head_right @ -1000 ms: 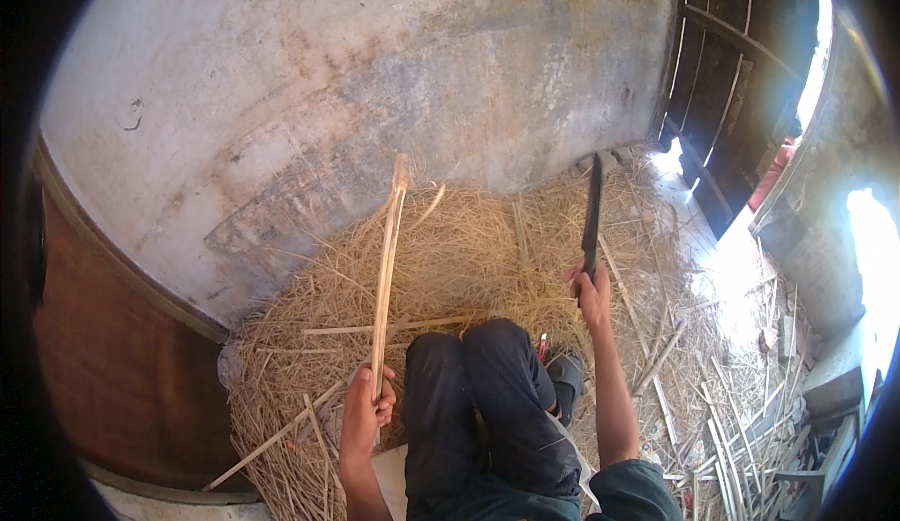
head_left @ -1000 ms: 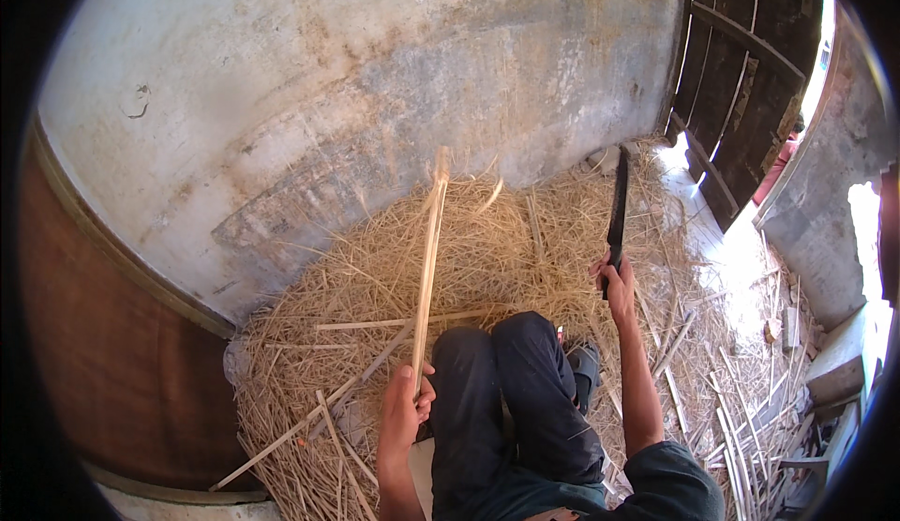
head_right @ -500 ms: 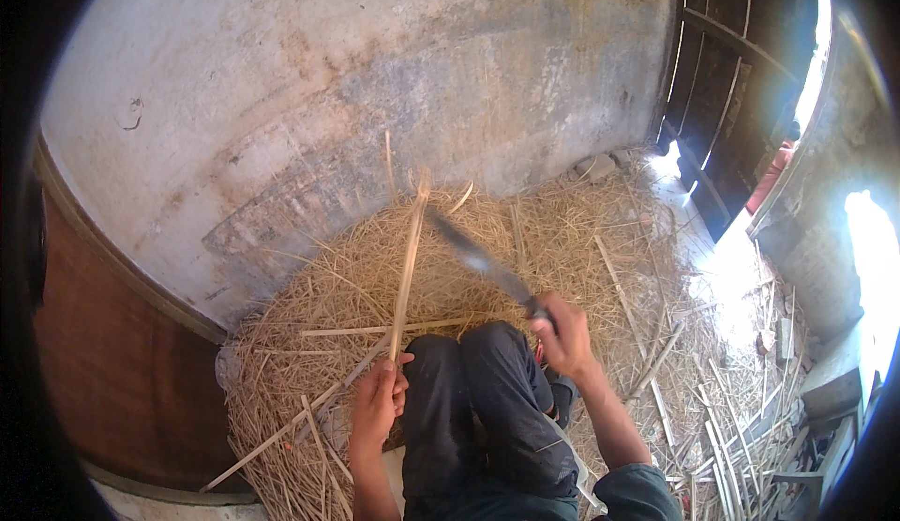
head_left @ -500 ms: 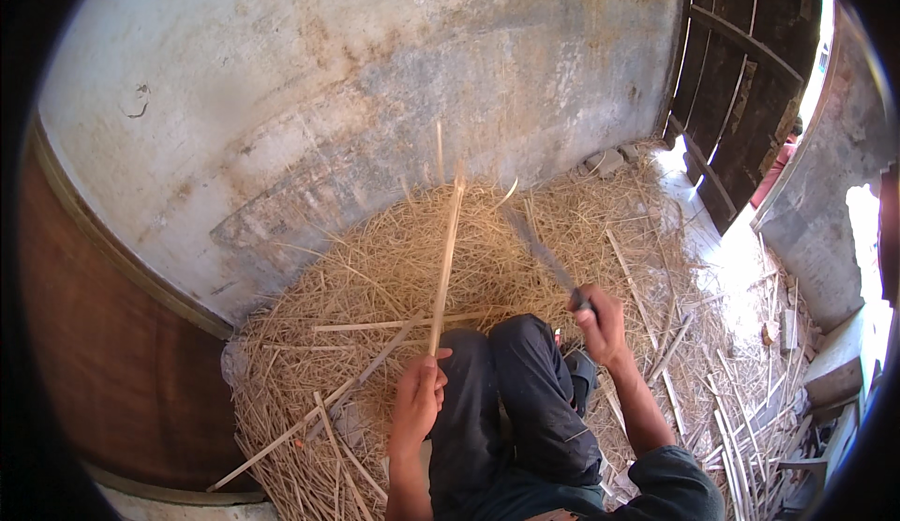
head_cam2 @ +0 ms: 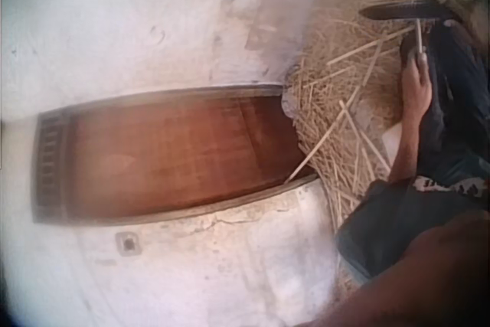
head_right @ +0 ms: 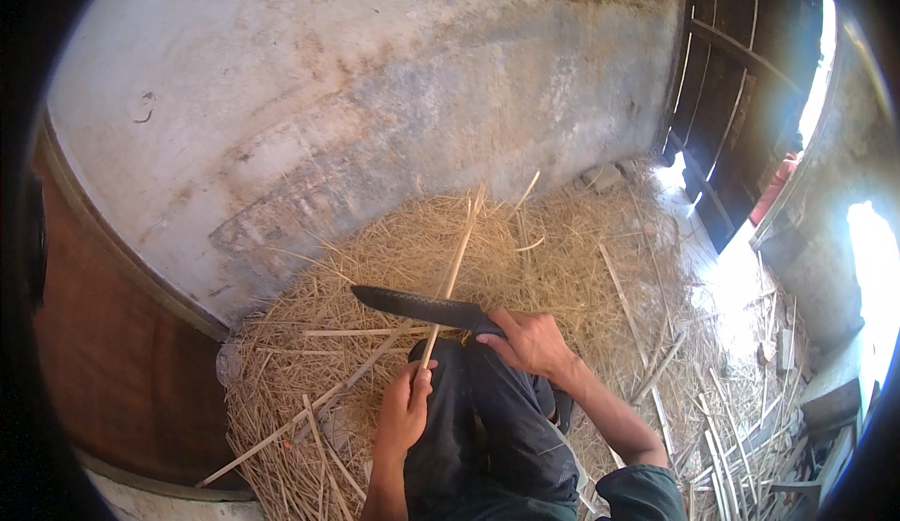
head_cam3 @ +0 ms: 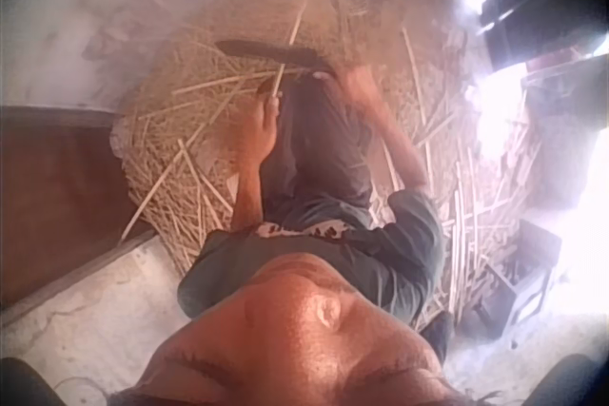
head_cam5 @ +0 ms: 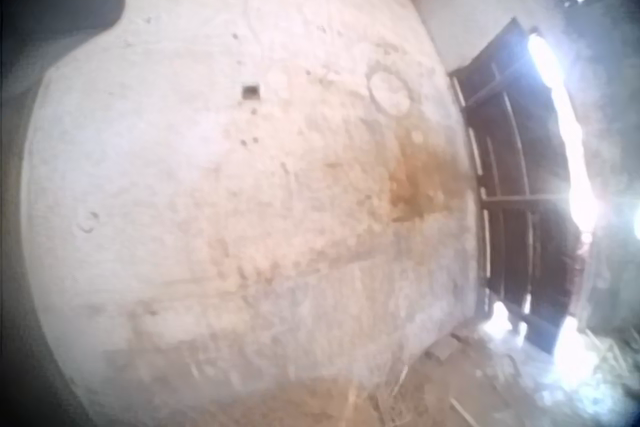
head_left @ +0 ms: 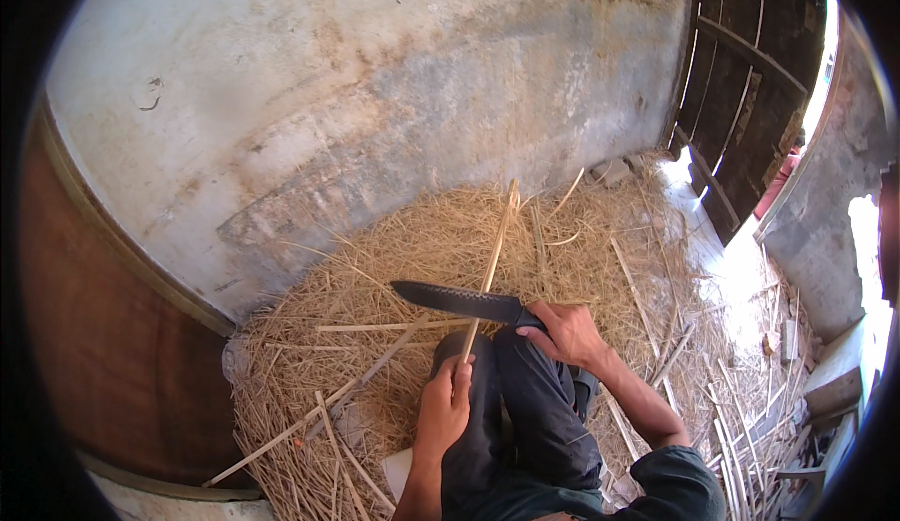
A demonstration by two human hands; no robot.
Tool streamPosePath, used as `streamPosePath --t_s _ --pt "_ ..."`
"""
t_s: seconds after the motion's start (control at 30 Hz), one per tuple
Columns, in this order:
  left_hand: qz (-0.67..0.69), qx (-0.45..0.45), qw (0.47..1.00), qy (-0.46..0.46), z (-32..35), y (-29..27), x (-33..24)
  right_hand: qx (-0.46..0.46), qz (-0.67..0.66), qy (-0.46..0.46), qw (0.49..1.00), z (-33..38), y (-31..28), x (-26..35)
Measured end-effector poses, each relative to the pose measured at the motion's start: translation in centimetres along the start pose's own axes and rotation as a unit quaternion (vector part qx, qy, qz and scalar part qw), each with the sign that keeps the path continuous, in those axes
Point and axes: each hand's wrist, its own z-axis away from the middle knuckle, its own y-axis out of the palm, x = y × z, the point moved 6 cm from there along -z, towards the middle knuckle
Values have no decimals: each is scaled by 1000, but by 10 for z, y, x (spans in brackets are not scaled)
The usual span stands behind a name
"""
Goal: The person sits on a straw-covered floor and uses a red utility knife to shave and sharpen a long, thin wooden stick. They rotate the stick and scrape the blade along its length to smooth the surface and create a pointed tip. The person also uses a large black machete to scrape the stick's surface.
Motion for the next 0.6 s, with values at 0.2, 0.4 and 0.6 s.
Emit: streamPosePath --t_s 0.2,0.4,0.6 --pt "-65 -16 998 3 8 2 -8 7 46 82 996 -7 8 -31" --pt "-101 8 995 -6 6 5 -12 32 39 28 998 -3 16 -31" --pt "-136 6 991 -1 21 3 -4 -15 100 198 975 -22 -7 -97"
